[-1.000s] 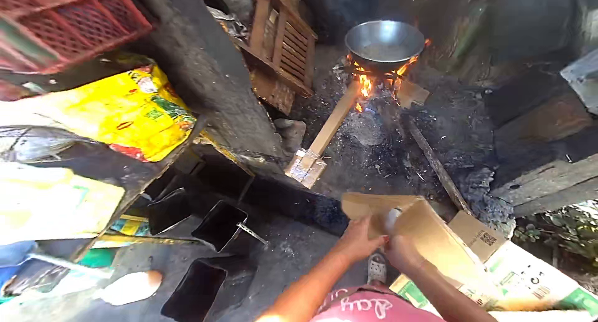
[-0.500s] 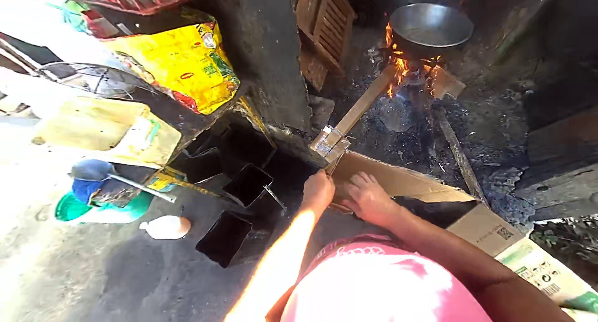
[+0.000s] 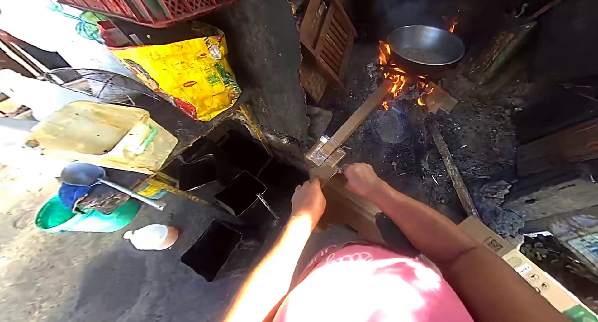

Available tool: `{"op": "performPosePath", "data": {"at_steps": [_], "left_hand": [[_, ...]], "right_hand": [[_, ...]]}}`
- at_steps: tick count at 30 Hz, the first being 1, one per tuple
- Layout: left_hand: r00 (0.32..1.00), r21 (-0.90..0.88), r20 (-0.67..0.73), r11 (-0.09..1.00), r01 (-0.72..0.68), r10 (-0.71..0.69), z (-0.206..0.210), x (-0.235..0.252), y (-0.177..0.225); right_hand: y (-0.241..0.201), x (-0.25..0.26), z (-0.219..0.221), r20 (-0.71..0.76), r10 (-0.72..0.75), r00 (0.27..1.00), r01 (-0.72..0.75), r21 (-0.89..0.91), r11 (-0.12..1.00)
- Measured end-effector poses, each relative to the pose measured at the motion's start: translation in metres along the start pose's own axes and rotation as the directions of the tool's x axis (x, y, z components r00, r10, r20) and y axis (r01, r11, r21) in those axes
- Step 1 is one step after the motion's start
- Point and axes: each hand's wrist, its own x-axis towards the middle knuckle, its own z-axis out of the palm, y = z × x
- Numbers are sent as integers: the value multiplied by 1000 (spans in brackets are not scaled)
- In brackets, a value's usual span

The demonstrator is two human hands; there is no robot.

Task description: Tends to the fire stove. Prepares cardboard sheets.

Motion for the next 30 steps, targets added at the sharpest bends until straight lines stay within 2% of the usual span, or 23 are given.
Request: {"op": "performPosePath", "data": {"at_steps": [3,6,8,10,12,13,14,15,18,20,21,23,25,27,30], "left_hand": [[999,75,-51,997,14,-10,0,-5,34],[997,139,-75,990,-20,31,-4,0,39],[992,211,28,969,-127,124,-9,4,36],[946,259,139,911,-321,294,-12,1,34],[855,277,121,810,-517,504,-12,-8,28],[776,285,20,741,-609,630,-9,-11,23],[663,312,-106,657,-686,741,-3,-11,19],[568,344,-175,590,-730,804,-1,-12,17],[383,327,-231,443,-835,894,-6,-12,15],[291,136,-343,354,-925,893,-12,-9,5],[266,37,-395,304,-952,880,-14,-6,-1],[235,-18,-448,254,-967,862,-20,-9,-3],[263,-64,-484,266,-962,834,-21,-15,-4],[305,-74,-512,313,-947,803,-31,-17,-17],[387,25,-564,483,-875,730,-40,-15,-53]], "right_hand": [[-10,-13,5,-3,-51,999,51,-27,998],[-5,-24,0,43,-156,987,160,-87,983],[8,-32,-3,72,-259,963,266,-130,955],[21,-44,-1,68,-343,937,350,-139,926],[34,-58,0,8,-427,904,424,-138,895],[39,-66,-1,-34,-466,884,458,-140,878],[44,-73,-2,-100,-515,851,498,-154,853],[49,-79,-1,-169,-561,810,537,-168,826],[59,-94,-6,-276,-642,715,617,-183,766],[69,-106,-12,-316,-663,678,666,-116,736],[75,-112,-14,-351,-669,655,690,-85,719],[87,-119,-18,-411,-653,636,702,-45,711],[97,-126,-24,-474,-583,660,676,38,736],[116,-124,-36,-560,-447,698,619,156,770],[155,-117,-43,-610,-250,752,526,326,786]]}}
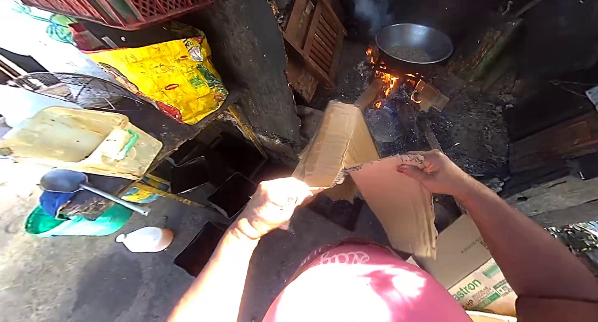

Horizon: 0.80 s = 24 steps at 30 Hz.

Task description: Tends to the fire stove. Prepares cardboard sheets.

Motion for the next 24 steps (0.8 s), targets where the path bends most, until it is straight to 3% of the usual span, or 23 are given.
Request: {"op": "performPosePath", "data": {"at_steps": [4,6,9,10,12,14,15,17,19,22,24], "left_hand": [[964,161,-63,951,264,-257,-22,-41,-34],[941,180,-31,924,337,-337,-19,-51,-39],[888,288,85,864,413,-452,-2,-47,-32],[823,355,169,812,462,-542,3,-37,-22],[624,482,342,701,525,-702,16,-15,5],[466,502,466,659,560,-752,29,4,29],[404,478,519,648,593,-753,33,13,38],[341,432,584,637,638,-737,39,30,45],[271,482,568,581,656,-777,51,40,38],[99,587,362,309,748,-927,82,27,8],[60,611,241,199,766,-969,99,8,-18]], "right_hand": [[28,-10,-18,-156,228,961,-227,26,974],[27,-12,-10,-186,253,949,-241,83,967],[6,-3,18,-121,227,966,-206,168,964],[-2,3,32,-86,209,974,-193,163,968],[-13,11,59,-32,175,984,-171,103,980],[-24,17,85,-16,122,992,-122,-7,993],[-32,19,97,-5,92,996,-92,-77,993],[-49,20,119,35,31,999,-23,-215,976],[-65,21,137,110,16,994,18,-299,954],[-87,23,157,286,50,957,28,-263,964],[-89,23,168,363,27,931,54,-212,976]]}}
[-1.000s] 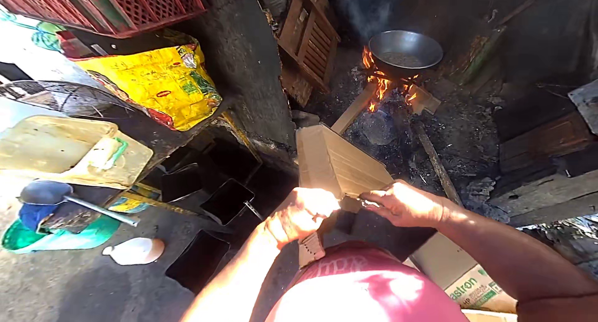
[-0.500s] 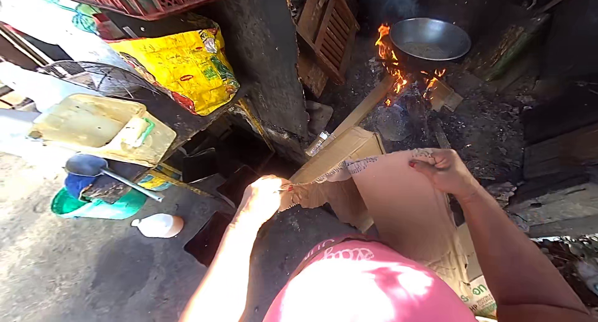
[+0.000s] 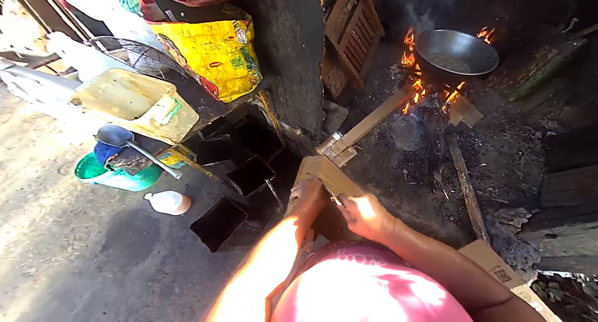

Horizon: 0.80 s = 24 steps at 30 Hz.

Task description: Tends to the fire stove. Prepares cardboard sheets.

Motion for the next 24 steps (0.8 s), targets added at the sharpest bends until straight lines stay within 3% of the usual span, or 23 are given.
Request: {"op": "performPosePath", "data": {"at_steps": [2,6,10,13,16,20,22,24], "left_hand": [[1000,60,-31,998,1,1,13,16,-13],[998,97,-58,995,0,5,50,29,-65],[991,65,-66,991,120,-116,77,33,-127],[966,52,-57,965,256,-253,82,31,-185],[958,84,-81,955,283,-277,71,26,-234],[964,89,-64,960,265,-260,50,18,-212],[980,98,-48,975,199,-195,33,3,-179],[995,64,-28,993,99,-97,22,-15,-145]], "right_hand": [[6,4,7,-8,-55,998,55,60,997],[58,-11,-4,-200,-59,978,100,203,974],[118,-51,-45,-299,122,946,-31,294,955],[158,-86,-75,-355,267,896,-173,276,946],[190,-104,-88,-344,331,879,-239,283,929],[212,-107,-87,-258,495,830,-425,281,860],[225,-118,-93,-238,645,726,-639,111,761],[219,-112,-98,-268,691,672,-735,-123,667]]}}
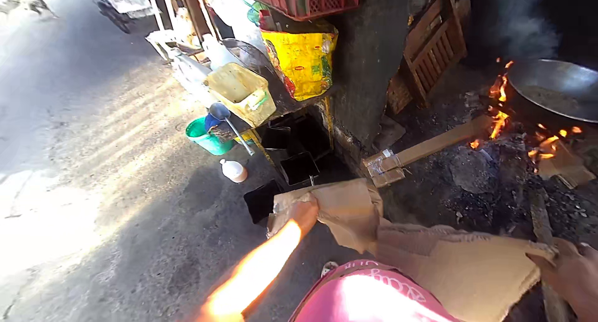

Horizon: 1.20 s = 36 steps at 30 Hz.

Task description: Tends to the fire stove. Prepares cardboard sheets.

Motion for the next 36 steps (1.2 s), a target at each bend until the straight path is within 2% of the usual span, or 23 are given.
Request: {"op": "performPosePath", "data": {"at_steps": [1,2,4,5,7,10,12,14,16,18,20,21,22,23,24,25,26,28,30,32,34,36], "left_hand": [[999,-22,4,999,-48,48,-10,-13,14],[995,-40,5,994,-98,98,-18,-24,28],[981,-55,17,980,-193,194,-33,-41,56],[974,-59,17,973,-224,226,-40,-48,67],[967,-48,2,966,-256,256,-49,-56,76],[959,-26,-86,962,-271,268,-47,-55,61],[955,-25,-115,961,-276,272,-42,-50,48],[962,-46,-106,965,-257,252,-40,-40,32],[959,-34,-123,964,-262,256,-34,-24,12],[963,-52,-164,973,-223,212,-36,-8,-10],[975,-125,-214,988,-89,61,-37,9,-50],[972,-153,-230,988,17,-52,-31,19,-81],[959,-189,-206,970,154,-192,-23,26,-116],[933,-223,-181,937,270,-312,-12,32,-154],[906,-254,-167,905,341,-389,0,36,-189],[888,-302,-159,878,372,-431,9,37,-214],[879,-354,-153,855,378,-452,12,33,-229],[884,-397,-123,839,373,-451,4,28,-226],[887,-373,-112,846,380,-448,7,46,-215],[906,-328,-116,876,352,-408,22,76,-196],[950,-231,-99,936,266,-294,34,104,-153],[988,-171,-73,977,124,-139,33,115,-90]], "right_hand": [[-23,-2,1,-7,-66,998,66,-59,996],[-52,-7,9,9,-191,982,191,-76,979],[-112,-21,43,161,-397,903,408,-41,912],[-138,-24,65,269,-409,872,435,-43,899],[-167,-21,105,410,-312,857,385,-107,917],[-168,-6,133,526,-277,804,333,-12,943],[-165,-8,138,578,-365,730,411,56,910],[-154,-18,133,494,-547,676,547,161,821],[-143,-28,127,324,-715,620,687,215,694],[-132,-34,118,196,-764,614,741,189,644],[-104,-28,100,129,-687,715,668,166,726],[-79,-21,89,102,-591,800,571,170,803],[-44,-13,77,64,-436,898,418,189,889],[0,-5,69,12,-218,976,210,227,951],[48,-2,63,-34,42,999,-31,276,961],[95,-7,59,-83,300,950,-259,322,910],[131,-21,53,-135,502,854,-428,364,827],[161,-61,33,-209,717,665,-591,440,676],[161,-93,20,-237,796,556,-617,524,587],[160,-122,12,-283,818,501,-614,549,566],[157,-144,-4,-353,827,438,-622,545,562],[154,-164,-25,-417,826,380,-616,552,562]]}}
